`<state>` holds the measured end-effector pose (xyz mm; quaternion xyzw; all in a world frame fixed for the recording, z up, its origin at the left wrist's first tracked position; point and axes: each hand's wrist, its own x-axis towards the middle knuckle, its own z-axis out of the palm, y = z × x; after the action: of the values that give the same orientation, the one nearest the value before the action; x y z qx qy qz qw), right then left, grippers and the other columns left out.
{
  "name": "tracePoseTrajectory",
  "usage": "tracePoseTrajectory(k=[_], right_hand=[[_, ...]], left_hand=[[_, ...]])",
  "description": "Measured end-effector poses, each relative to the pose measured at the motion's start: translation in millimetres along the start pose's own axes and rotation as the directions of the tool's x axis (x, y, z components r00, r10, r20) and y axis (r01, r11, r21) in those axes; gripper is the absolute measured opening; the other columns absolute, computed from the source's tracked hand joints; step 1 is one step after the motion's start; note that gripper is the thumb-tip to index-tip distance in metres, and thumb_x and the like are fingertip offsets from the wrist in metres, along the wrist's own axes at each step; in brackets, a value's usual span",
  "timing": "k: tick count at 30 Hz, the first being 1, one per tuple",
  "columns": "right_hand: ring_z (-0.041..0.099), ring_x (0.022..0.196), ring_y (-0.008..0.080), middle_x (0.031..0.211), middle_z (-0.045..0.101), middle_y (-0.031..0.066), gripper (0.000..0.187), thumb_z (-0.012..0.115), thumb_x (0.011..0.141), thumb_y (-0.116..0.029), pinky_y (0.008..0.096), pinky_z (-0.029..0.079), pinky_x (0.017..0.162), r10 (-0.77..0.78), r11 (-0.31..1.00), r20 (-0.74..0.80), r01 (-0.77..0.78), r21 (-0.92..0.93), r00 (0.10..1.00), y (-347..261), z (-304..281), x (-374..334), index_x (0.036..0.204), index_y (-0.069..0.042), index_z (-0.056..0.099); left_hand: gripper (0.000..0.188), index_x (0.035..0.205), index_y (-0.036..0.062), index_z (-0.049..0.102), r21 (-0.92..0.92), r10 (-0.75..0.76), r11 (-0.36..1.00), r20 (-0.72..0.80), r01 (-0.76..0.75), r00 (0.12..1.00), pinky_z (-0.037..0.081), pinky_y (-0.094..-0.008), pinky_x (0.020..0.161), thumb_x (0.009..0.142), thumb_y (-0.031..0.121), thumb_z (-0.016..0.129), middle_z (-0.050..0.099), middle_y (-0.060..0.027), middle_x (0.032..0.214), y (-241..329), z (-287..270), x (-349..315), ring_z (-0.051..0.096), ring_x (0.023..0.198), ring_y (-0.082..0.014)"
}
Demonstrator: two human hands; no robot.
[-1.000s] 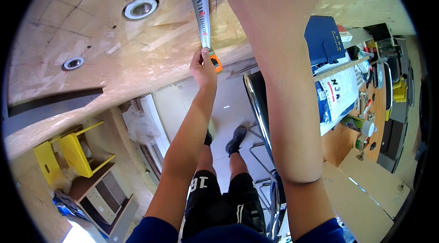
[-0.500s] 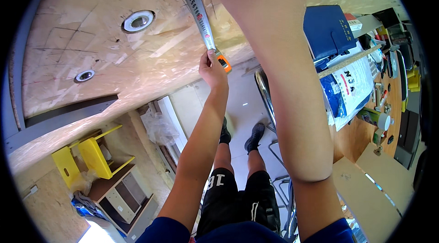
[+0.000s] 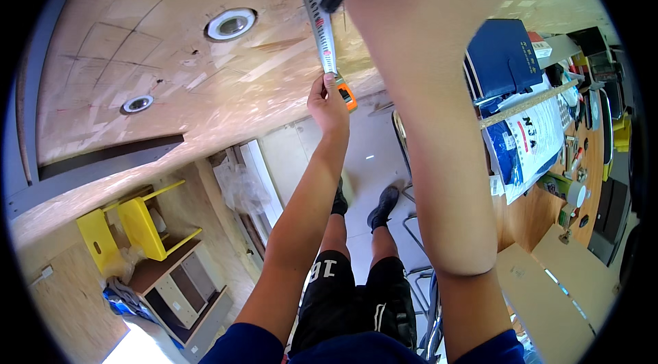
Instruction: The person measures a curved wooden piece and a flat gray panel using a tape measure and marks measurements with a pen. They repeatedly measure different sections of the curved piece and the flat panel, marking lines and points for alignment or cutting.
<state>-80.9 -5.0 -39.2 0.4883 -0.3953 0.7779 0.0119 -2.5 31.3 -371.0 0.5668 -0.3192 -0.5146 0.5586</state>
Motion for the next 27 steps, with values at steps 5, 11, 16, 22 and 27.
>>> tracePoseTrajectory(k=[5,11,16,22,27], right_hand=[[0.055,0.058,0.0044,0.066,0.063,0.0024,0.022,0.087,0.079,-0.001,0.0207,0.041,0.050,0.030,0.993,-0.010,-0.029,0.112,0.999,8,-2,-1,0.083,-0.002,0.065],[0.055,0.058,0.0038,0.066,0.063,0.0022,0.024,0.086,0.079,0.000,0.0201,0.041,0.050,0.037,0.985,0.006,-0.037,0.168,0.999,8,-3,1,0.082,-0.002,0.063],[0.055,0.059,0.0033,0.066,0.063,0.0020,0.025,0.086,0.079,0.001,0.0196,0.041,0.051,0.045,0.979,0.019,-0.048,0.198,0.999,8,-1,5,0.081,-0.002,0.061],[0.055,0.060,0.0027,0.066,0.062,0.0018,0.027,0.086,0.080,0.002,0.0190,0.041,0.051,0.057,0.974,0.052,-0.067,0.216,0.997,7,-3,8,0.080,-0.003,0.059],[0.055,0.061,0.0022,0.066,0.062,0.0016,0.029,0.085,0.080,0.003,0.0185,0.041,0.051,0.062,0.969,0.063,-0.075,0.237,0.996,10,-1,10,0.078,-0.003,0.057]], left_hand=[[0.026,0.110,-0.0011,0.074,-0.053,0.015,0.998,0.020,-0.014,1.000,0.043,-0.0269,0.068,0.104,0.023,0.065,0.061,0.0026,0.080,-7,-4,5,0.049,0.073,-0.0070],[0.026,0.110,-0.0018,0.074,0.115,-0.017,0.993,0.016,0.015,1.000,0.041,-0.0271,0.066,0.104,0.022,0.064,0.057,0.0036,0.077,4,0,-1,0.046,0.071,-0.0067],[0.026,0.110,-0.0024,0.074,0.095,-0.019,0.995,0.005,0.019,1.000,0.040,-0.0260,0.065,0.104,0.021,0.064,0.057,0.0042,0.077,15,2,-3,0.046,0.070,-0.0055],[0.026,0.113,-0.0022,0.074,0.095,-0.066,0.993,-0.014,0.067,0.998,0.040,-0.0258,0.064,0.104,0.020,0.065,0.058,0.0043,0.078,17,7,-4,0.047,0.070,-0.0051],[0.027,0.113,-0.0023,0.075,0.115,-0.095,0.989,-0.014,0.096,0.995,0.039,-0.0259,0.064,0.104,0.021,0.065,0.057,0.0051,0.077,16,4,-2,0.045,0.070,-0.0052]])
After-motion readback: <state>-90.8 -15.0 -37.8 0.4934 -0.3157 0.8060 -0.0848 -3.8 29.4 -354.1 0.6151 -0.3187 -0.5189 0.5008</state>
